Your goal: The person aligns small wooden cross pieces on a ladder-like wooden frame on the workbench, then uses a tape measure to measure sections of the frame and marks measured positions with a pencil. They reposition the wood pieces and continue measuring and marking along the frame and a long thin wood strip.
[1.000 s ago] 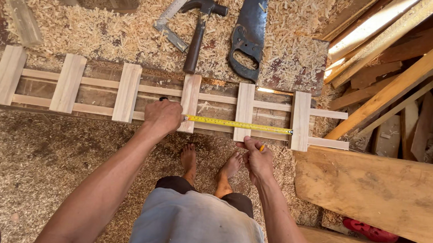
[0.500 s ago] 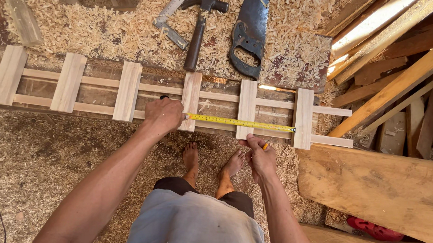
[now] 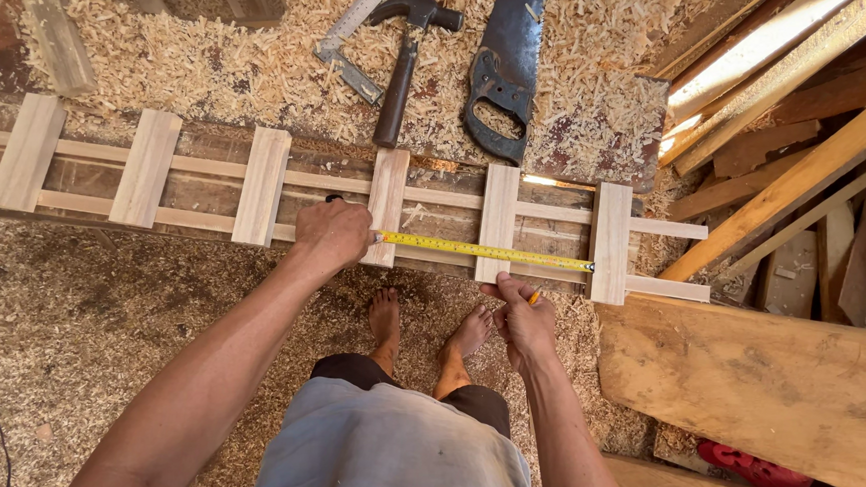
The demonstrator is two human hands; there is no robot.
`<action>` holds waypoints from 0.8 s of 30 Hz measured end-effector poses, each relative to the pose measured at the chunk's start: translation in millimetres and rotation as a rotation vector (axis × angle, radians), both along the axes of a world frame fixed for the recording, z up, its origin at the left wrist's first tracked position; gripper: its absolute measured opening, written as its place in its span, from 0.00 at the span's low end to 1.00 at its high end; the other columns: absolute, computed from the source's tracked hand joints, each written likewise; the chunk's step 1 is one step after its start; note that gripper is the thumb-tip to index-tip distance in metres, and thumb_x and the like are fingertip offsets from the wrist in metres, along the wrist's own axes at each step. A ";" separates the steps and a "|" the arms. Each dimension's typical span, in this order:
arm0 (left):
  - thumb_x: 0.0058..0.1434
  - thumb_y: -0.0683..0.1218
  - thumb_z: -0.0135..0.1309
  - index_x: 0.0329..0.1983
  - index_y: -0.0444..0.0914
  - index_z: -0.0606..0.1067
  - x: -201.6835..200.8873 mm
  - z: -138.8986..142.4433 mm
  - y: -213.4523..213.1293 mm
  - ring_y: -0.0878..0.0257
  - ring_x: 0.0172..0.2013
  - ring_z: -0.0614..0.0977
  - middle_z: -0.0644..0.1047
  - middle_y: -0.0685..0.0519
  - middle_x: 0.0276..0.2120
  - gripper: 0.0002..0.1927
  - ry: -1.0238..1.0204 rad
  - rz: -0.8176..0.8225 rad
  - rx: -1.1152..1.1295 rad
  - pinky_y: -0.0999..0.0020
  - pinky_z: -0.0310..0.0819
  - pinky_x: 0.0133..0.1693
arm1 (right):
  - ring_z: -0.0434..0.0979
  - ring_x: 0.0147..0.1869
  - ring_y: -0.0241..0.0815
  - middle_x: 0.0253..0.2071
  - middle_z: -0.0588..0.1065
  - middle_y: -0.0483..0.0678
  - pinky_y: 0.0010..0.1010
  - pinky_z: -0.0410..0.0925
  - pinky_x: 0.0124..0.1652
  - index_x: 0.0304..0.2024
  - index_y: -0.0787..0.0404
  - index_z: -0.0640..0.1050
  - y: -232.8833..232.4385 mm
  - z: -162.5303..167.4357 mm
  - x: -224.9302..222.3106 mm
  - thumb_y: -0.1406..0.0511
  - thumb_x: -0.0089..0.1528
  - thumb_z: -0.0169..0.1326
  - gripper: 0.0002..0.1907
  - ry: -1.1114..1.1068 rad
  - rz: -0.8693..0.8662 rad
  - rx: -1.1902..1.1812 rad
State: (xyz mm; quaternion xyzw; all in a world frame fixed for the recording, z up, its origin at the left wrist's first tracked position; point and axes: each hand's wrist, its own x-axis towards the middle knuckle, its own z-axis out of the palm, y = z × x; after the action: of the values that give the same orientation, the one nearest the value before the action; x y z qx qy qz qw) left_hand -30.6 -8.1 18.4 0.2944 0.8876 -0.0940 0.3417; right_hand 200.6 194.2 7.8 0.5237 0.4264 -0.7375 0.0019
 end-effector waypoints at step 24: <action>0.66 0.58 0.53 0.38 0.53 0.84 -116.7 27.5 -138.6 0.63 0.33 0.82 0.83 0.58 0.29 0.12 -0.269 -0.006 0.041 0.58 0.73 0.36 | 0.52 0.13 0.28 0.17 0.63 0.41 0.24 0.46 0.13 0.32 0.62 0.75 -108.1 7.1 -74.9 0.59 0.71 0.55 0.15 0.210 -0.327 0.038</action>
State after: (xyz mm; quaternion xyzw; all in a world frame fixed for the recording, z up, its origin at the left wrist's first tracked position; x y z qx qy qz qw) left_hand -147.3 -146.6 45.9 0.3137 0.8346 -0.0365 0.4514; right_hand 125.7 86.1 14.8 0.5063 0.3474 -0.7702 -0.1723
